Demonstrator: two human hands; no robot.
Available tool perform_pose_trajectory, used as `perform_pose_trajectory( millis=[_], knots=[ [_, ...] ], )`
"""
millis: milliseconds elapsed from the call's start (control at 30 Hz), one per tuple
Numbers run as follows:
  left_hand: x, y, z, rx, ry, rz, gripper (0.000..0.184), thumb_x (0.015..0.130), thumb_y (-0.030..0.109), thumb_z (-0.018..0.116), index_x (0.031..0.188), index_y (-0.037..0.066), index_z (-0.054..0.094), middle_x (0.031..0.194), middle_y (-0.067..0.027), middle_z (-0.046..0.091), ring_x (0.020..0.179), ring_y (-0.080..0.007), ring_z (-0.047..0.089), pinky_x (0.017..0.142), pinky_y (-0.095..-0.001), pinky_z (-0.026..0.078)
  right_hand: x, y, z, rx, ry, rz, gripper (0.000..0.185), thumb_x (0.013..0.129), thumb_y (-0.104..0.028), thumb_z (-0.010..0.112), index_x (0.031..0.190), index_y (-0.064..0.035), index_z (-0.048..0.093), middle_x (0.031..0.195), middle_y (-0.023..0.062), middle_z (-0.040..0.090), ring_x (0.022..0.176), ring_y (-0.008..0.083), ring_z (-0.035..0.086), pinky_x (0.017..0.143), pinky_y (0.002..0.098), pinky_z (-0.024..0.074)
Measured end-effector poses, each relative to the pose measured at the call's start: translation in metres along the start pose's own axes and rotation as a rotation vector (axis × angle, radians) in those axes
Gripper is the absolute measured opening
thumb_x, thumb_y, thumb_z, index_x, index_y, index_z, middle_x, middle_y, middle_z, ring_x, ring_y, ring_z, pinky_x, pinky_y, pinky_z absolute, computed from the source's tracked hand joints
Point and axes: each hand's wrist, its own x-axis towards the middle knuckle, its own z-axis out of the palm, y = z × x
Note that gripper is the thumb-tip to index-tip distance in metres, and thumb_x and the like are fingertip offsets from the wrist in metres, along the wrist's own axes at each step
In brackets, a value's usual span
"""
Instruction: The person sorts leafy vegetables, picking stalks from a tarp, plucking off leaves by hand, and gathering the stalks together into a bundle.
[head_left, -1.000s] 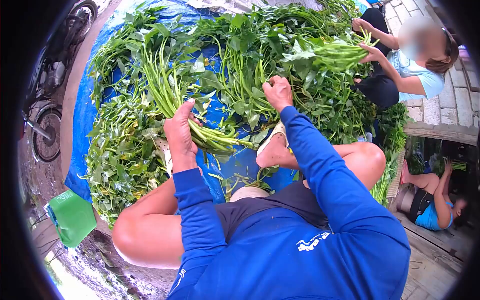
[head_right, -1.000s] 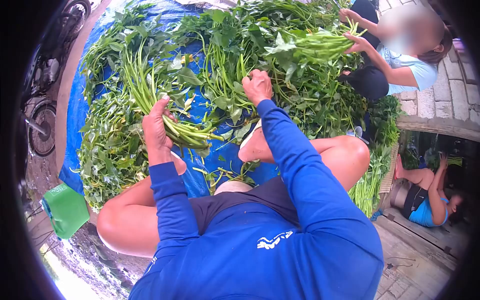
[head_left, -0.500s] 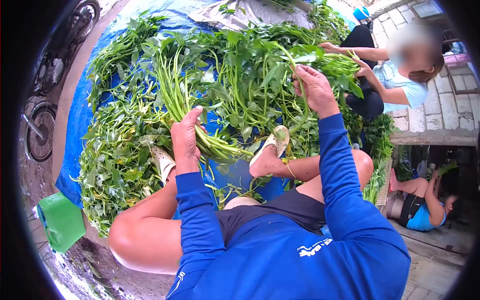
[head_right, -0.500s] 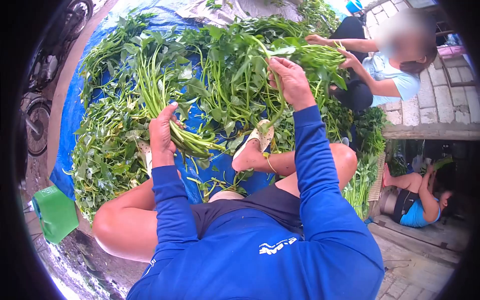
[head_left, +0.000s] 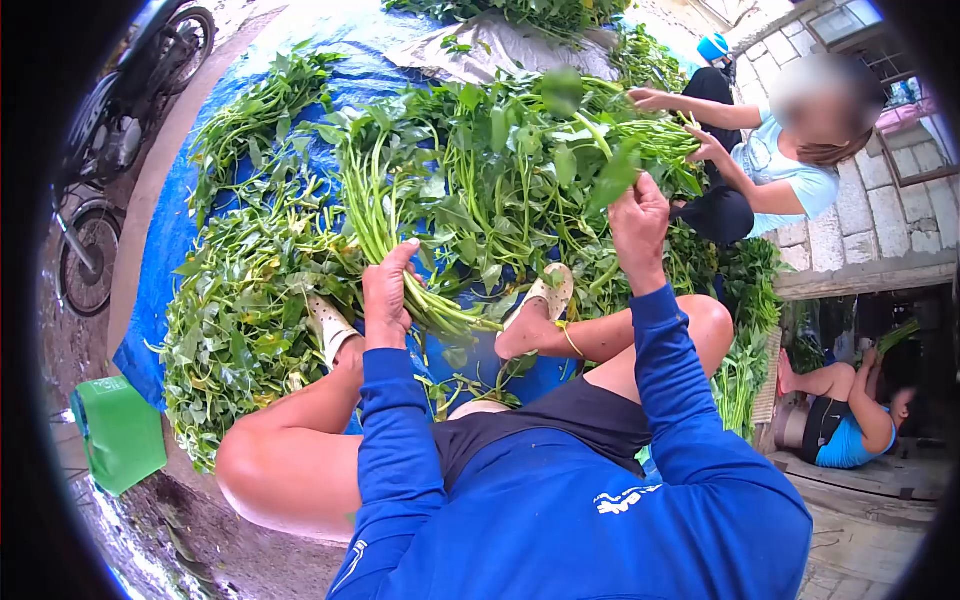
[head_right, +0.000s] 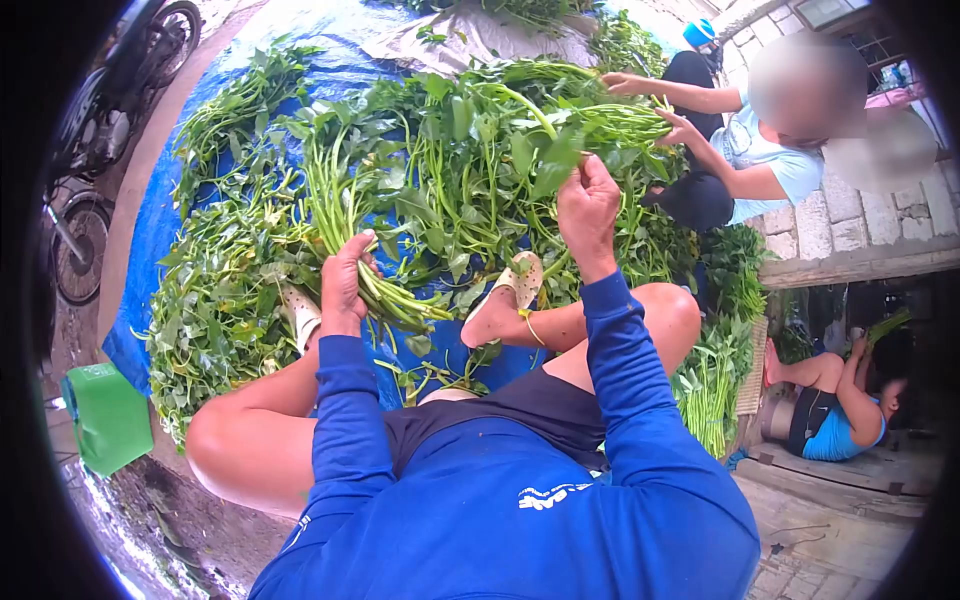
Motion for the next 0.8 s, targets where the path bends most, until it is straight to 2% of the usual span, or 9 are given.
perform_pose_trajectory(
  millis=[100,133,233,267,400,467,567,667,800],
  knots=[
    [0.004,-0.019,-0.011,-0.009,0.009,-0.02,0.028,0.083,0.026,0.086,0.091,0.003,0.072,0.067,-0.0023,0.06,0.056,-0.0147,0.061,0.053,-0.0303,0.052,-0.017,-0.011,0.007,0.261,-0.002,0.189,0.015,0.105,-0.01,0.064,0.113,-0.001,0.073,0.08,-0.0005,0.066,0.056,0.0053,0.049,0.05,0.0231,0.0398],
    [0.009,-0.027,-0.015,0.0,0.019,-0.031,0.028,0.082,0.026,0.086,0.09,0.003,0.072,0.067,-0.0027,0.061,0.055,-0.0149,0.061,0.053,-0.0304,0.052,-0.019,-0.009,0.006,0.317,-0.077,0.182,0.019,0.104,-0.009,0.065,0.118,-0.0005,0.074,0.088,0.0035,0.072,0.063,0.0076,0.059,0.057,0.0231,0.0474],
    [0.014,-0.046,-0.023,-0.014,0.023,-0.041,0.028,0.081,0.026,0.087,0.09,0.004,0.072,0.068,-0.0036,0.062,0.055,-0.0154,0.061,0.052,-0.031,0.051,-0.036,-0.007,0.025,0.321,-0.089,0.071,0.019,0.103,-0.008,0.065,0.118,0.0003,0.073,0.099,0.0065,0.076,0.079,0.0086,0.068,0.07,0.0233,0.0539],
    [0.017,-0.052,-0.024,-0.015,0.028,-0.051,0.028,0.081,0.025,0.087,0.09,0.003,0.072,0.068,-0.0036,0.062,0.055,-0.0155,0.061,0.052,-0.0313,0.051,-0.042,-0.003,0.027,0.338,-0.128,0.1,0.021,0.102,-0.005,0.064,0.121,-0.0005,0.073,0.107,0.0072,0.076,0.093,0.0098,0.07,0.081,0.0246,0.0559],
    [0.024,-0.071,-0.03,-0.008,0.008,-0.12,0.03,0.082,0.029,0.088,0.09,0.005,0.07,0.067,-0.0037,0.062,0.055,-0.0157,0.061,0.053,-0.0324,0.051,-0.068,0.004,0.064,0.212,-0.246,0.088,0.03,0.099,0.005,0.057,0.123,-0.0023,0.072,0.104,0.004,0.075,0.091,0.009,0.07,0.08,0.0243,0.0561],
    [0.028,-0.077,-0.032,0.007,0.0,-0.15,0.037,0.083,0.037,0.089,0.09,0.006,0.07,0.067,-0.0038,0.062,0.055,-0.0159,0.061,0.052,-0.0327,0.051,-0.087,0.024,0.094,0.055,-0.273,0.051,0.027,0.1,0.006,0.055,0.119,-0.0024,0.073,0.093,-0.0002,0.071,0.081,0.0042,0.062,0.068,0.022,0.0507],
    [0.032,-0.095,-0.037,-0.056,-0.028,-0.231,0.053,0.082,0.059,0.086,0.086,0.009,0.069,0.07,-0.0046,0.064,0.056,-0.0184,0.062,0.054,-0.0348,0.053,-0.13,0.078,0.126,-0.005,-0.427,0.267,0.016,0.101,-0.006,0.062,0.109,-0.001,0.076,0.086,-0.0022,0.069,0.074,0.004,0.058,0.065,0.0233,0.0465],
    [0.043,-0.117,-0.055,-0.127,-0.121,-0.294,0.057,0.081,0.066,0.082,0.084,0.011,0.069,0.072,-0.0033,0.065,0.067,-0.0183,0.064,0.066,-0.0346,0.054,-0.164,0.097,0.136,-0.027,-0.568,0.552,0.019,0.099,-0.015,0.066,0.104,0.0007,0.076,0.082,-0.0005,0.071,0.075,0.0062,0.06,0.069,0.0263,0.049],
    [0.043,-0.139,-0.07,-0.276,-0.15,-0.432,0.056,0.082,0.06,0.086,0.104,0.012,0.067,0.079,-0.0019,0.068,0.068,-0.0161,0.065,0.066,-0.0348,0.055,-0.181,0.125,0.133,-0.278,-0.666,0.549,0.025,0.096,-0.021,0.066,0.102,0.0018,0.075,0.083,0.0096,0.075,0.075,0.0133,0.065,0.071,0.0333,0.0523]
  ],
)
